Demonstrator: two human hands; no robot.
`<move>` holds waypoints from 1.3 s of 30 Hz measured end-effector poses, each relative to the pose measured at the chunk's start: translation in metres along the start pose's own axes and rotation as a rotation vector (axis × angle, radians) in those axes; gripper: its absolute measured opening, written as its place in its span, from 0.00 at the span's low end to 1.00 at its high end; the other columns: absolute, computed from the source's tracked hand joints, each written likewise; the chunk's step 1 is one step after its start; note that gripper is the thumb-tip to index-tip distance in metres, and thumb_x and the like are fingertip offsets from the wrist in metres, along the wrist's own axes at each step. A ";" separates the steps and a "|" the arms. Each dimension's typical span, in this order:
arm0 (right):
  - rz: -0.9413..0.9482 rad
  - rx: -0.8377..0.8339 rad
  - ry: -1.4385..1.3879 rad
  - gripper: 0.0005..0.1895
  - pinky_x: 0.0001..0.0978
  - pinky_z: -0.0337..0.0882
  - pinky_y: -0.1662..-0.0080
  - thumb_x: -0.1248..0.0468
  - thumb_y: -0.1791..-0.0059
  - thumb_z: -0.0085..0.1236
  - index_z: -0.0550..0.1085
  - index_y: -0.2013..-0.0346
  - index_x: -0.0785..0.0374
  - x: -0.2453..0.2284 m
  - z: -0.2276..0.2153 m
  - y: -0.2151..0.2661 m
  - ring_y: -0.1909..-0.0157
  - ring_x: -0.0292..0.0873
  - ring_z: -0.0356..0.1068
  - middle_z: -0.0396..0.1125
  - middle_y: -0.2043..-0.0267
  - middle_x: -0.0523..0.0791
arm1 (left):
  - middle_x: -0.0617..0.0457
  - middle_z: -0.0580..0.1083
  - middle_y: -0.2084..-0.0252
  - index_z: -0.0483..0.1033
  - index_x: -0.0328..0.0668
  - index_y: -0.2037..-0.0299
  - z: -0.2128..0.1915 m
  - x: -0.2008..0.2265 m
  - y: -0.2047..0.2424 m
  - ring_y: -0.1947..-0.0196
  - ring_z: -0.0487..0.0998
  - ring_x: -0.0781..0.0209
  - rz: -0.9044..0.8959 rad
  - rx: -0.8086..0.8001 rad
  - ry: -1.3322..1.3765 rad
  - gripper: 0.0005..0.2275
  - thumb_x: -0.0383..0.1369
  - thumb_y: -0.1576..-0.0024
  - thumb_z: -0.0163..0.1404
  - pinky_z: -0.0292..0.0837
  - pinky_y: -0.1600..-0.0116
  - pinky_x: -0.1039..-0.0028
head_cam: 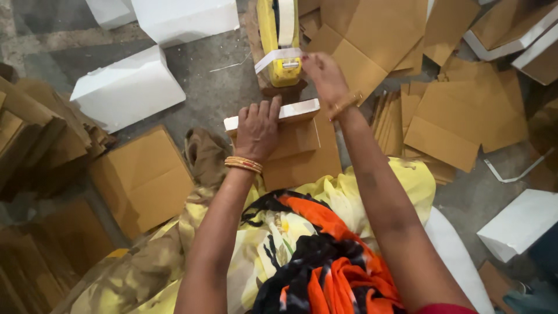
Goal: The person sits on the floor and assembles small white boxes by inserting them into brown cardboard sleeves and securing them with tape. The person repeatedly picks up a white box, places it into a sleeve, and uses a tape dispenser to seal the package.
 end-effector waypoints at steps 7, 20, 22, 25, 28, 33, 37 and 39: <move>0.017 -0.124 0.008 0.13 0.22 0.68 0.59 0.57 0.47 0.59 0.79 0.62 0.66 -0.039 0.026 -0.027 0.61 0.30 0.68 0.74 0.62 0.38 | 0.52 0.70 0.58 0.71 0.45 0.46 -0.003 0.001 0.001 0.57 0.71 0.55 -0.011 -0.023 -0.029 0.15 0.31 0.43 0.46 0.64 0.50 0.64; 0.188 -0.014 -0.318 0.05 0.26 0.72 0.61 0.67 0.46 0.57 0.74 0.58 0.65 0.039 0.030 0.147 0.65 0.33 0.71 0.72 0.65 0.42 | 0.52 0.71 0.61 0.71 0.47 0.54 -0.003 -0.008 -0.003 0.58 0.72 0.52 0.025 0.035 0.089 0.10 0.31 0.45 0.48 0.63 0.53 0.61; 0.252 -0.008 -0.343 0.04 0.27 0.73 0.62 0.68 0.47 0.56 0.73 0.59 0.64 0.062 0.030 0.141 0.67 0.36 0.72 0.73 0.66 0.43 | 0.52 0.71 0.60 0.71 0.47 0.53 -0.003 -0.011 -0.003 0.57 0.72 0.52 0.035 0.020 0.088 0.10 0.31 0.45 0.49 0.63 0.52 0.61; 0.271 -0.011 -0.361 0.06 0.28 0.74 0.62 0.69 0.50 0.56 0.73 0.58 0.65 0.086 0.028 0.123 0.67 0.37 0.73 0.73 0.65 0.44 | 0.52 0.71 0.60 0.71 0.47 0.54 -0.003 -0.013 -0.006 0.57 0.73 0.52 0.061 -0.013 0.108 0.11 0.32 0.47 0.50 0.64 0.53 0.61; 0.147 0.077 -0.123 0.08 0.30 0.74 0.62 0.70 0.52 0.55 0.73 0.59 0.67 0.100 0.019 0.103 0.65 0.38 0.73 0.73 0.65 0.46 | 0.51 0.71 0.60 0.71 0.45 0.52 -0.002 -0.014 -0.005 0.57 0.73 0.52 0.076 -0.018 0.157 0.15 0.34 0.50 0.52 0.64 0.53 0.61; 0.039 0.229 0.491 0.15 0.34 0.72 0.59 0.67 0.53 0.66 0.72 0.56 0.65 0.087 -0.008 0.090 0.64 0.43 0.73 0.73 0.65 0.49 | 0.51 0.70 0.59 0.70 0.43 0.51 0.003 -0.013 -0.010 0.57 0.72 0.52 0.096 -0.025 0.175 0.18 0.39 0.49 0.56 0.64 0.53 0.61; 0.061 0.003 0.628 0.31 0.36 0.70 0.55 0.69 0.57 0.67 0.66 0.41 0.64 0.051 -0.005 0.082 0.58 0.47 0.71 0.72 0.61 0.51 | 0.53 0.70 0.59 0.70 0.46 0.51 0.001 -0.012 -0.010 0.55 0.72 0.54 0.089 -0.060 0.144 0.18 0.36 0.50 0.56 0.64 0.52 0.63; 0.066 -0.109 0.557 0.34 0.35 0.71 0.52 0.72 0.57 0.62 0.65 0.36 0.63 0.029 0.001 0.074 0.54 0.45 0.73 0.72 0.56 0.49 | 0.53 0.70 0.59 0.71 0.47 0.50 -0.001 -0.014 -0.009 0.56 0.72 0.54 0.088 -0.080 0.130 0.19 0.36 0.53 0.56 0.64 0.52 0.63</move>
Point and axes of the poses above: each hand's wrist, its own y-axis away from the middle knuckle, its own z-axis out of the palm, x = y × z, the point moved 9 cm from there along -y, towards the middle knuckle
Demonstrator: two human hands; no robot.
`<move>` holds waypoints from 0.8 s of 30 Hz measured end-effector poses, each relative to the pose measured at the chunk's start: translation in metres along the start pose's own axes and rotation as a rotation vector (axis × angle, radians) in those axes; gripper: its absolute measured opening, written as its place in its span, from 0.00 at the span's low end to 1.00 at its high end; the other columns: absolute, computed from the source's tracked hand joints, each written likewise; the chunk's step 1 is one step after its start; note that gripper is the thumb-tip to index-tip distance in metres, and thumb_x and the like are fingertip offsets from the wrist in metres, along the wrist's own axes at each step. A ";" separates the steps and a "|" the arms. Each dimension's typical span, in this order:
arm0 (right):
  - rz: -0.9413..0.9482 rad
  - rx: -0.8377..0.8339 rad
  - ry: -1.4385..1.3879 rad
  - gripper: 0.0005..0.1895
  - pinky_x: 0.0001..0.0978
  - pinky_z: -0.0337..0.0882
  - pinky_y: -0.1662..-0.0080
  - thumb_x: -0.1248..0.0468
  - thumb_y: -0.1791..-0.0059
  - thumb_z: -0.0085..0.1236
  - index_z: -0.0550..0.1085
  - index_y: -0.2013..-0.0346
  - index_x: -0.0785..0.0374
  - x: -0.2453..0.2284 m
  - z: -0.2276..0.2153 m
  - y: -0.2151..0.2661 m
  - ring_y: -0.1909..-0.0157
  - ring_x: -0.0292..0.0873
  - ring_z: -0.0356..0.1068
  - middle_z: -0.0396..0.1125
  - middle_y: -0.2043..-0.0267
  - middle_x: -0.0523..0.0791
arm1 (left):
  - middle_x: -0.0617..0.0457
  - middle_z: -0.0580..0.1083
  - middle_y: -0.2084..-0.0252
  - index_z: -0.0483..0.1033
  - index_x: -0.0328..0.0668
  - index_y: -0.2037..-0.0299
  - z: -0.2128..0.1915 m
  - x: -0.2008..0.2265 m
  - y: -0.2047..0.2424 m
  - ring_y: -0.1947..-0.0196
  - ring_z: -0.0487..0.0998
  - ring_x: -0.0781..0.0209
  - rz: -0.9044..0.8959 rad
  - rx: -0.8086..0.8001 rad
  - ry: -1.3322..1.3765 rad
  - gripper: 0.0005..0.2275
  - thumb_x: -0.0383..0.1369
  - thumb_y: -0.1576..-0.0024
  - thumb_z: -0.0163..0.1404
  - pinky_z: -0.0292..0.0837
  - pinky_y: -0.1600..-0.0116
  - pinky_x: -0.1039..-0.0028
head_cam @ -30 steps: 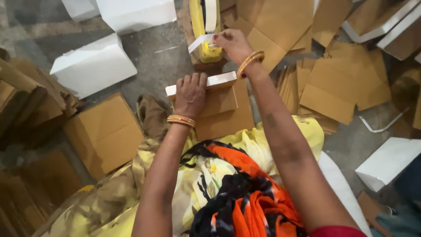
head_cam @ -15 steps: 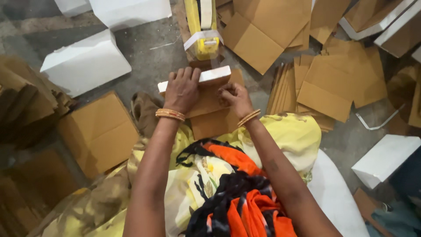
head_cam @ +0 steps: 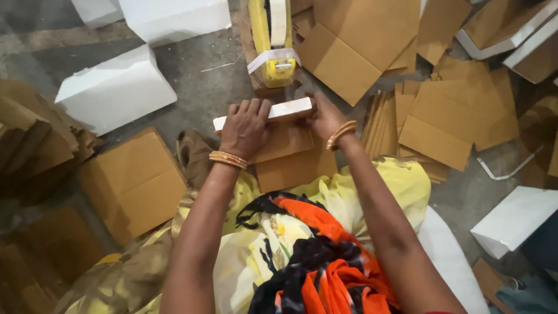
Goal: The person sits on the floor and assembles small white boxes by inserting them into brown cardboard sleeves and securing them with tape. The person repeatedly picks up a white box, places it into a sleeve, and uses a tape dispenser to seal the package.
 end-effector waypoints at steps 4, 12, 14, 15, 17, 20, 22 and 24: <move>-0.179 -0.047 -0.483 0.32 0.33 0.72 0.40 0.76 0.49 0.49 0.62 0.28 0.64 -0.047 -0.021 -0.005 0.41 0.40 0.72 0.71 0.46 0.47 | 0.52 0.70 0.60 0.71 0.45 0.51 -0.003 0.000 0.003 0.57 0.72 0.54 0.003 0.007 -0.009 0.19 0.34 0.54 0.54 0.64 0.53 0.63; -0.097 -0.113 -0.731 0.39 0.35 0.81 0.52 0.79 0.49 0.52 0.51 0.25 0.60 -0.091 -0.002 -0.045 0.52 0.42 0.75 0.68 0.42 0.49 | 0.53 0.71 0.61 0.72 0.45 0.52 0.001 -0.002 0.002 0.58 0.73 0.55 -0.002 0.090 -0.020 0.12 0.31 0.45 0.48 0.65 0.53 0.64; -0.010 -0.064 -0.686 0.42 0.34 0.82 0.57 0.81 0.54 0.51 0.53 0.27 0.57 -0.081 0.001 -0.052 0.56 0.44 0.78 0.71 0.42 0.51 | 0.52 0.72 0.58 0.72 0.43 0.50 -0.001 0.001 0.005 0.56 0.73 0.55 0.035 0.164 -0.009 0.13 0.31 0.45 0.48 0.65 0.52 0.65; 0.005 -0.062 -0.687 0.43 0.35 0.82 0.57 0.82 0.53 0.52 0.53 0.27 0.56 -0.077 0.005 -0.050 0.56 0.44 0.78 0.70 0.41 0.51 | 0.52 0.72 0.59 0.72 0.43 0.49 0.000 0.002 0.009 0.57 0.73 0.55 0.023 0.145 0.002 0.13 0.31 0.45 0.48 0.65 0.52 0.65; -0.004 -0.043 -0.674 0.43 0.35 0.82 0.57 0.82 0.52 0.53 0.54 0.26 0.54 -0.073 0.003 -0.054 0.57 0.45 0.77 0.68 0.38 0.51 | 0.53 0.72 0.60 0.73 0.44 0.49 -0.002 0.002 0.004 0.58 0.74 0.55 0.011 0.147 0.010 0.13 0.30 0.44 0.48 0.66 0.52 0.65; -0.010 -0.041 -0.819 0.48 0.35 0.81 0.54 0.83 0.53 0.53 0.49 0.23 0.52 -0.057 0.014 -0.040 0.54 0.43 0.75 0.64 0.35 0.51 | 0.54 0.74 0.59 0.73 0.45 0.48 -0.012 0.009 0.017 0.57 0.74 0.56 0.003 0.154 0.002 0.15 0.30 0.46 0.48 0.66 0.51 0.65; 0.123 -0.144 -0.722 0.46 0.33 0.80 0.49 0.81 0.52 0.57 0.52 0.23 0.54 -0.027 0.032 -0.018 0.50 0.44 0.77 0.65 0.38 0.54 | 0.54 0.75 0.57 0.74 0.45 0.48 -0.017 0.024 0.034 0.55 0.75 0.57 0.056 0.151 0.006 0.14 0.31 0.45 0.48 0.66 0.49 0.66; 0.250 -0.240 -0.708 0.46 0.32 0.79 0.49 0.79 0.53 0.58 0.53 0.24 0.53 0.007 0.044 0.006 0.49 0.44 0.76 0.65 0.39 0.52 | 0.54 0.75 0.55 0.74 0.45 0.48 -0.020 0.038 0.049 0.54 0.75 0.58 0.106 0.146 0.025 0.14 0.32 0.44 0.48 0.66 0.47 0.66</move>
Point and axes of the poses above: each hand's wrist, its own y-axis away from the middle knuckle, its own z-axis out of the palm, x = y × z, the point moved 9 cm from there along -y, towards the middle knuckle
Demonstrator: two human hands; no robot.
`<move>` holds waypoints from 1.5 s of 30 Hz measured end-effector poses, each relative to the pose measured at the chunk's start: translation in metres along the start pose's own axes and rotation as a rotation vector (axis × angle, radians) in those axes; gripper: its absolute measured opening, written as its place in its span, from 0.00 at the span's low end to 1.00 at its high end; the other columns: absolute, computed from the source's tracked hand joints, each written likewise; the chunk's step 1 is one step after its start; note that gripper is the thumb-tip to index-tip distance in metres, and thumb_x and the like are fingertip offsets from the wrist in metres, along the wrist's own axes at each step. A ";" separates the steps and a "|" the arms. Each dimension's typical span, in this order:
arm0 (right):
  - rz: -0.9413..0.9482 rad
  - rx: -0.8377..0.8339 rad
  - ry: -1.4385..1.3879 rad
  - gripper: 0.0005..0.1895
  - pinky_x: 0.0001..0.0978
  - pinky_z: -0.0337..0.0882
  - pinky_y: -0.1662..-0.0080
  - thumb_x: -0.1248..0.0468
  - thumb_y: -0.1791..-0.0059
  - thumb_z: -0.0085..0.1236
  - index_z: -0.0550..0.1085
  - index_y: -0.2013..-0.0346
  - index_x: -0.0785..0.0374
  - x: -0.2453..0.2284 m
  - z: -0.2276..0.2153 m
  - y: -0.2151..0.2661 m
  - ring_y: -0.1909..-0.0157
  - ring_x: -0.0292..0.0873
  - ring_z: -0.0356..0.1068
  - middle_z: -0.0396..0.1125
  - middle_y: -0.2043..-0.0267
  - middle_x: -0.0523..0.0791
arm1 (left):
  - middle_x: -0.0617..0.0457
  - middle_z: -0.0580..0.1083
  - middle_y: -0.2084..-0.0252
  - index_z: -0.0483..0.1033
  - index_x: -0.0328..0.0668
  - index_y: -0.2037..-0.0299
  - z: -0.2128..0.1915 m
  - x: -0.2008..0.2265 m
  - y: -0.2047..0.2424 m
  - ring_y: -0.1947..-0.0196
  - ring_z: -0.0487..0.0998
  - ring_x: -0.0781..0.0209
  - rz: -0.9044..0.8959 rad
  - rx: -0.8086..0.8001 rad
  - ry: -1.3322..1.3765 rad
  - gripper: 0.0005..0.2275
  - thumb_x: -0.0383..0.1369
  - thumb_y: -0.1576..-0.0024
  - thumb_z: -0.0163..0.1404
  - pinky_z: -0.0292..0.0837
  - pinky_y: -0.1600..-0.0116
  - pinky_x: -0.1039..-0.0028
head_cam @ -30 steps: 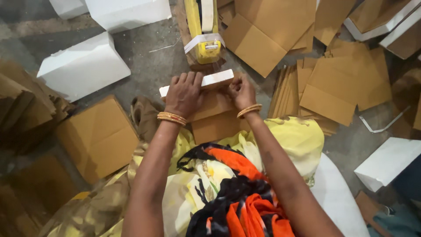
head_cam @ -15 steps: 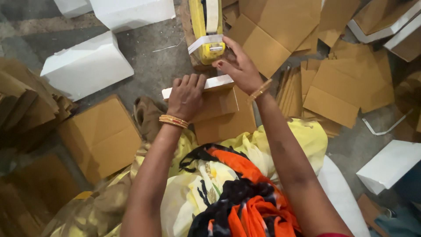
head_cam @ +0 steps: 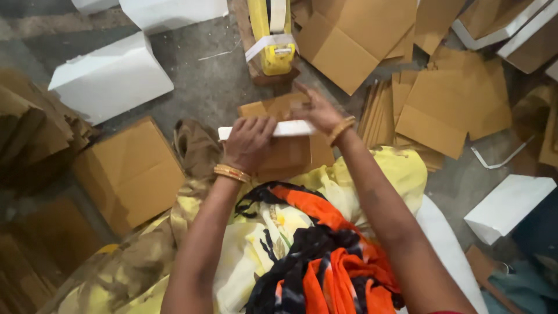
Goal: The person sits on the floor and assembles small white boxes by inserting them into brown cardboard sleeves and securing them with tape. The person repeatedly picks up a white box, places it into a sleeve, and uses a tape dispenser to seal the package.
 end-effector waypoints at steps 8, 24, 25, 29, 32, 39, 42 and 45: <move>-0.082 -0.043 0.320 0.38 0.34 0.72 0.47 0.75 0.56 0.61 0.61 0.32 0.59 0.071 -0.047 -0.015 0.46 0.39 0.69 0.69 0.45 0.48 | 0.54 0.74 0.55 0.73 0.47 0.51 -0.001 0.023 -0.002 0.51 0.75 0.56 0.004 -0.067 0.079 0.11 0.33 0.43 0.48 0.64 0.41 0.62; -0.634 0.330 1.017 0.23 0.46 0.70 0.43 0.71 0.60 0.63 0.77 0.50 0.59 -0.081 -0.033 0.119 0.46 0.56 0.71 0.73 0.50 0.50 | 0.50 0.74 0.59 0.73 0.46 0.53 0.009 -0.017 -0.024 0.54 0.75 0.52 -0.172 -0.115 0.035 0.14 0.29 0.51 0.52 0.65 0.47 0.60; -0.627 0.264 1.014 0.22 0.47 0.69 0.44 0.70 0.59 0.65 0.77 0.50 0.60 -0.086 -0.039 0.119 0.46 0.57 0.70 0.73 0.50 0.51 | 0.50 0.74 0.59 0.74 0.45 0.53 0.010 -0.025 -0.023 0.55 0.76 0.50 -0.201 -0.117 0.114 0.14 0.29 0.51 0.53 0.66 0.49 0.58; -0.429 0.301 1.327 0.27 0.50 0.70 0.52 0.75 0.59 0.56 0.79 0.45 0.56 -0.104 -0.068 0.083 0.50 0.60 0.70 0.71 0.47 0.54 | 0.46 0.76 0.55 0.73 0.40 0.49 0.018 -0.043 -0.025 0.57 0.77 0.45 -0.234 -0.150 0.273 0.16 0.23 0.48 0.51 0.71 0.52 0.58; -0.560 0.310 0.840 0.20 0.36 0.73 0.44 0.70 0.47 0.49 0.76 0.42 0.60 -0.130 -0.075 0.045 0.46 0.46 0.74 0.73 0.47 0.49 | 0.44 0.76 0.58 0.72 0.38 0.51 0.018 -0.043 -0.024 0.58 0.78 0.42 -0.198 -0.078 0.296 0.15 0.24 0.50 0.52 0.72 0.55 0.56; -0.312 0.035 0.241 0.12 0.25 0.66 0.61 0.59 0.43 0.59 0.79 0.57 0.66 -0.137 -0.004 -0.069 0.62 0.33 0.66 0.73 0.59 0.44 | 0.44 0.76 0.58 0.72 0.37 0.49 0.012 -0.043 -0.022 0.59 0.78 0.43 -0.189 -0.063 0.292 0.16 0.23 0.50 0.51 0.73 0.55 0.57; -0.745 0.246 0.546 0.09 0.27 0.71 0.54 0.64 0.44 0.62 0.77 0.60 0.69 -0.148 0.003 -0.008 0.57 0.36 0.68 0.68 0.57 0.45 | 0.45 0.76 0.58 0.73 0.39 0.50 0.011 -0.043 -0.026 0.59 0.78 0.43 -0.189 -0.057 0.289 0.16 0.24 0.50 0.51 0.73 0.56 0.57; -0.394 0.013 -0.015 0.07 0.24 0.73 0.56 0.66 0.46 0.57 0.74 0.55 0.65 -0.065 0.019 0.036 0.58 0.32 0.71 0.71 0.59 0.41 | 0.46 0.77 0.57 0.74 0.42 0.50 0.023 -0.041 -0.026 0.59 0.79 0.43 -0.235 -0.113 0.345 0.15 0.23 0.48 0.51 0.73 0.55 0.56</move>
Point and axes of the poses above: each hand's wrist, its own y-axis away from the middle knuckle, its own z-axis out of the palm, x = y × z, the point moved 9 cm from there along -y, towards the middle knuckle
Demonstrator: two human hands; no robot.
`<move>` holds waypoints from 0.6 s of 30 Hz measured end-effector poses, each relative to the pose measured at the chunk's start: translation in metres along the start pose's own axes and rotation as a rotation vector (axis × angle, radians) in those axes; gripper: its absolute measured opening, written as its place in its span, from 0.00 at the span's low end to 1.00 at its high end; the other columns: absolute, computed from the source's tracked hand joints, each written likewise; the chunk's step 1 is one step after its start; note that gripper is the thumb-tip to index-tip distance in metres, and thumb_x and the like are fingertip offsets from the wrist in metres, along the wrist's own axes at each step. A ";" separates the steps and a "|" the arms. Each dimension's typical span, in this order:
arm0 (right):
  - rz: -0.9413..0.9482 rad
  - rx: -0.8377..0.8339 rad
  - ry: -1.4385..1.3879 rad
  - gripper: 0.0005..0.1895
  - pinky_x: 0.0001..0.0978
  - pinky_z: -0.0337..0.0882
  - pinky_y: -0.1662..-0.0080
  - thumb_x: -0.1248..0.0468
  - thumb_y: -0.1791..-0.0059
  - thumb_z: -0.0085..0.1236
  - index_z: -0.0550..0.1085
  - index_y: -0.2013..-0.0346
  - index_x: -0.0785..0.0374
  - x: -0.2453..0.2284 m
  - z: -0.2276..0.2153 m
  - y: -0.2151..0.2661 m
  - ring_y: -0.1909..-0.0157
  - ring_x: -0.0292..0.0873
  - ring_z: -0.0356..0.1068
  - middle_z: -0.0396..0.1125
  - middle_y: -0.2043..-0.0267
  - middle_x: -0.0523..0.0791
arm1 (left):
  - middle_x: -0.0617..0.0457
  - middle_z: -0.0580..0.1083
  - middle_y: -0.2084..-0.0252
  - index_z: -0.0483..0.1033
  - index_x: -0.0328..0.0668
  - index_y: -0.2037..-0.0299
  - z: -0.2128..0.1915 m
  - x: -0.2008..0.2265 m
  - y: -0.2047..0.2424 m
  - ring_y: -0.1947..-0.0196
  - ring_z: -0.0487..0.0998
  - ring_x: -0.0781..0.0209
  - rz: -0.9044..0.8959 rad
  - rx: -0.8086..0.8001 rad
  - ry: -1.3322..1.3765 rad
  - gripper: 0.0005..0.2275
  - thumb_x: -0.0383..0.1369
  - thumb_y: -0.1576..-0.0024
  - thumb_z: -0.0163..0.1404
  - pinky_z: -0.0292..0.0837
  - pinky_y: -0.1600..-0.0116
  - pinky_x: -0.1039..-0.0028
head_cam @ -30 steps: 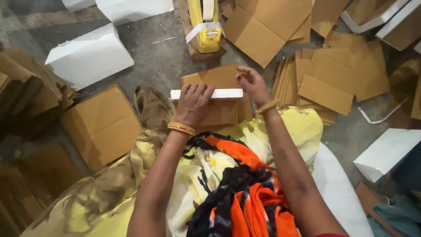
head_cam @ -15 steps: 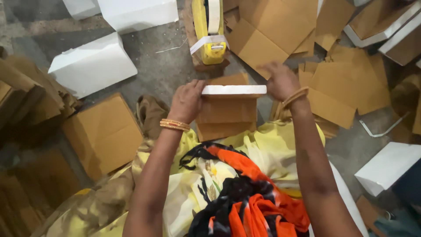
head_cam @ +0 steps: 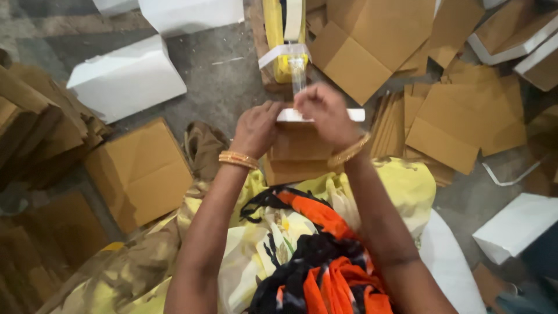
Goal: The person sits on the floor and assembles small white boxes by inserting them into brown cardboard sleeves and securing them with tape. The person repeatedly picks up a white box, places it into a sleeve, and uses a tape dispenser to seal the package.
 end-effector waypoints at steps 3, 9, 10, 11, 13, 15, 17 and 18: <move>0.085 0.050 -0.048 0.07 0.25 0.74 0.51 0.68 0.46 0.56 0.74 0.53 0.66 0.037 0.014 0.034 0.56 0.32 0.72 0.72 0.56 0.41 | 0.45 0.77 0.55 0.74 0.43 0.51 0.012 0.000 -0.020 0.60 0.80 0.42 -0.040 -0.038 0.064 0.14 0.24 0.48 0.52 0.74 0.56 0.56; 0.183 0.091 -0.169 0.08 0.26 0.71 0.61 0.68 0.46 0.56 0.75 0.53 0.68 0.100 0.005 0.025 0.64 0.33 0.71 0.73 0.63 0.42 | 0.46 0.78 0.51 0.75 0.45 0.48 0.026 -0.017 -0.029 0.52 0.79 0.43 -0.144 -0.057 0.256 0.17 0.28 0.49 0.56 0.74 0.49 0.59; 0.202 0.097 -0.157 0.08 0.26 0.72 0.61 0.68 0.46 0.56 0.76 0.54 0.68 0.109 0.002 0.024 0.64 0.33 0.71 0.74 0.63 0.42 | 0.44 0.78 0.50 0.75 0.44 0.46 0.030 -0.026 -0.028 0.50 0.79 0.43 -0.185 -0.091 0.348 0.19 0.28 0.51 0.56 0.74 0.48 0.60; 0.223 0.106 -0.143 0.08 0.26 0.73 0.61 0.68 0.46 0.57 0.76 0.54 0.69 0.117 -0.003 0.023 0.64 0.33 0.72 0.74 0.63 0.42 | 0.43 0.78 0.49 0.75 0.43 0.45 0.035 -0.033 -0.026 0.47 0.78 0.43 -0.226 -0.128 0.444 0.22 0.28 0.52 0.57 0.74 0.46 0.61; 0.227 0.109 -0.135 0.08 0.26 0.73 0.61 0.69 0.46 0.57 0.77 0.55 0.69 0.130 -0.008 0.023 0.64 0.33 0.72 0.75 0.63 0.42 | 0.44 0.75 0.45 0.71 0.42 0.41 0.047 -0.039 -0.024 0.42 0.75 0.44 -0.266 -0.167 0.796 0.24 0.32 0.49 0.60 0.70 0.41 0.61; 0.192 0.098 -0.144 0.08 0.27 0.73 0.61 0.69 0.46 0.56 0.77 0.54 0.70 0.135 -0.008 0.021 0.65 0.33 0.72 0.74 0.62 0.43 | 0.44 0.73 0.46 0.72 0.41 0.43 0.056 -0.044 -0.022 0.43 0.74 0.45 -0.297 -0.151 0.831 0.24 0.36 0.49 0.64 0.70 0.41 0.61; 0.205 0.117 -0.152 0.09 0.27 0.73 0.62 0.68 0.47 0.57 0.77 0.55 0.70 0.138 -0.008 0.021 0.65 0.34 0.72 0.75 0.62 0.43 | 0.44 0.73 0.54 0.78 0.40 0.49 0.060 -0.043 -0.019 0.51 0.77 0.44 -0.317 -0.084 0.550 0.21 0.39 0.50 0.67 0.73 0.46 0.60; 0.212 0.127 -0.155 0.10 0.28 0.73 0.63 0.67 0.48 0.57 0.77 0.55 0.71 0.136 -0.008 0.022 0.65 0.34 0.73 0.76 0.62 0.44 | 0.44 0.73 0.54 0.77 0.41 0.50 0.059 -0.039 -0.017 0.51 0.77 0.44 -0.306 -0.032 0.505 0.20 0.38 0.51 0.66 0.73 0.46 0.60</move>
Point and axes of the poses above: each hand's wrist, its own y-axis away from the middle knuckle, its own z-axis out of the palm, x = y × z, the point moved 9 cm from there along -y, towards the middle knuckle
